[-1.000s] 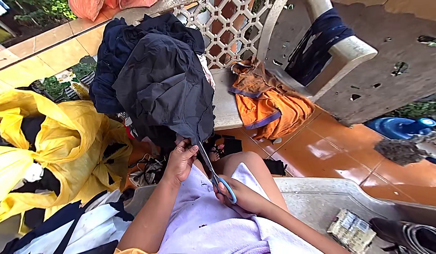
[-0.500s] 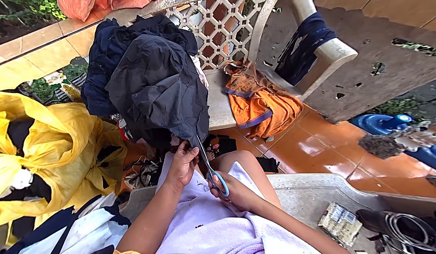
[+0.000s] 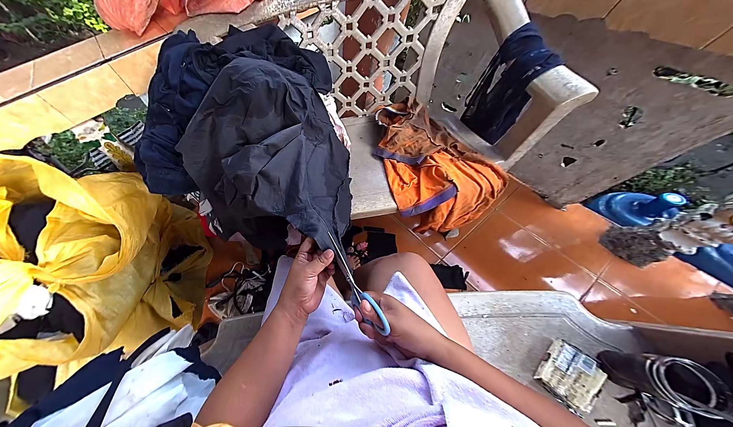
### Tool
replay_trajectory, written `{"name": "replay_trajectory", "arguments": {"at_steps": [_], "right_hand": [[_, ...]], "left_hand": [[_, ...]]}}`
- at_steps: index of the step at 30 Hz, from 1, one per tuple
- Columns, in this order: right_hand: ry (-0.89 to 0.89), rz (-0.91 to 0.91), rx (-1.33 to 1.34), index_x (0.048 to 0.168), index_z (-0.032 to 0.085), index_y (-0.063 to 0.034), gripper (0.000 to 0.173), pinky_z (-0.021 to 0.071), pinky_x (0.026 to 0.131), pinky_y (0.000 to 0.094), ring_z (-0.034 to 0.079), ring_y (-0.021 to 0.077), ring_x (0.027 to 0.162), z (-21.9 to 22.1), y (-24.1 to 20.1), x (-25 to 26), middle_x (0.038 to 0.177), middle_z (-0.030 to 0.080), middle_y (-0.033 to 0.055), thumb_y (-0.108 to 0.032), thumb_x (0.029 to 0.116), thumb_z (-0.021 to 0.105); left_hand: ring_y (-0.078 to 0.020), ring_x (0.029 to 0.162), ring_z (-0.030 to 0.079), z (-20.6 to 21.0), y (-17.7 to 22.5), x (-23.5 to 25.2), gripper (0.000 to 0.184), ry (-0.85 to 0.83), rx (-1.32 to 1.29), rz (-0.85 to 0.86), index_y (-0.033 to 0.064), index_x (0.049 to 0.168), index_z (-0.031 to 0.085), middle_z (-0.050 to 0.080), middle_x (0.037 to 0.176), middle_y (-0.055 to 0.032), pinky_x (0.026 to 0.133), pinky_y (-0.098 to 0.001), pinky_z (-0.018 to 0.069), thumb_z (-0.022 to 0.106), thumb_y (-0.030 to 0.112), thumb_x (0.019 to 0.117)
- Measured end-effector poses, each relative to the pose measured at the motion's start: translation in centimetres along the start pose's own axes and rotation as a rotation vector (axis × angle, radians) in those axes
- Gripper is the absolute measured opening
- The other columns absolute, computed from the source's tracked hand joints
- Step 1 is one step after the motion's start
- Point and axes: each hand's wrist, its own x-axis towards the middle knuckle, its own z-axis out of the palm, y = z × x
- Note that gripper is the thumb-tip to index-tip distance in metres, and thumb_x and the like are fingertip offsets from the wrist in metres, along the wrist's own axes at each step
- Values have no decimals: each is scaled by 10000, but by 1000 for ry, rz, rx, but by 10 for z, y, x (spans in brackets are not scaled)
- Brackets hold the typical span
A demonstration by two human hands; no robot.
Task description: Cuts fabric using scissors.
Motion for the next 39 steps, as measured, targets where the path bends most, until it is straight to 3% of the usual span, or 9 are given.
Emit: {"name": "replay_trajectory", "arguments": {"at_steps": [4, 12, 16, 24, 31, 35, 39], "right_hand": [[-7, -1, 12, 926, 563, -159, 362, 339, 437, 115, 427, -38, 455, 1, 0, -5, 623, 542, -104, -491, 893, 702], [23, -37, 48, 937, 566, -153, 282, 352, 459, 111, 451, -44, 480, 8, 0, -9, 635, 562, -107, -407, 922, 688], [57, -42, 50, 950, 551, -132, 213, 335, 443, 109, 429, -42, 466, 11, -4, -2, 637, 549, -95, -340, 986, 579], [87, -47, 58, 916, 541, -138, 201, 324, 440, 111, 416, -41, 461, 12, -2, 4, 621, 521, -100, -326, 981, 570], [100, -40, 63, 869, 564, -156, 202, 349, 434, 114, 437, -39, 456, 10, 0, 2, 612, 532, -102, -329, 942, 639], [80, -47, 142, 858, 573, -141, 184, 343, 418, 116, 432, -33, 439, 12, 0, 4, 605, 539, -84, -291, 960, 602], [57, -46, 161, 872, 568, -145, 245, 310, 415, 114, 404, -40, 434, 10, -2, 10, 598, 521, -92, -365, 979, 581]], "left_hand": [[-150, 852, 679, 1, 1, -1, 430, -16, -15, 11, 90, 1332, 441, 662, 1044, -63, 787, -312, 587, 534, -94, 956], [-149, 861, 684, 5, 3, -3, 413, 4, -24, 30, 86, 1335, 450, 668, 1055, -64, 798, -313, 589, 524, -91, 969], [-142, 880, 683, 6, -1, -3, 424, -20, 15, 47, 65, 1343, 444, 665, 1061, -64, 810, -302, 585, 528, -101, 963], [-127, 860, 672, 8, -1, -3, 426, -2, 37, 44, 56, 1348, 446, 664, 1042, -58, 792, -282, 575, 525, -108, 963], [-125, 868, 678, 6, 0, -2, 445, 3, 28, 43, 61, 1358, 447, 667, 1061, -57, 784, -277, 579, 531, -112, 957], [-125, 879, 678, 4, -1, -2, 459, -24, 31, 38, 63, 1368, 437, 666, 1070, -54, 795, -280, 579, 531, -112, 954], [-126, 931, 673, 5, 0, -5, 500, -66, 58, 29, 65, 1391, 409, 656, 1097, -43, 843, -292, 572, 536, -116, 942]]}}
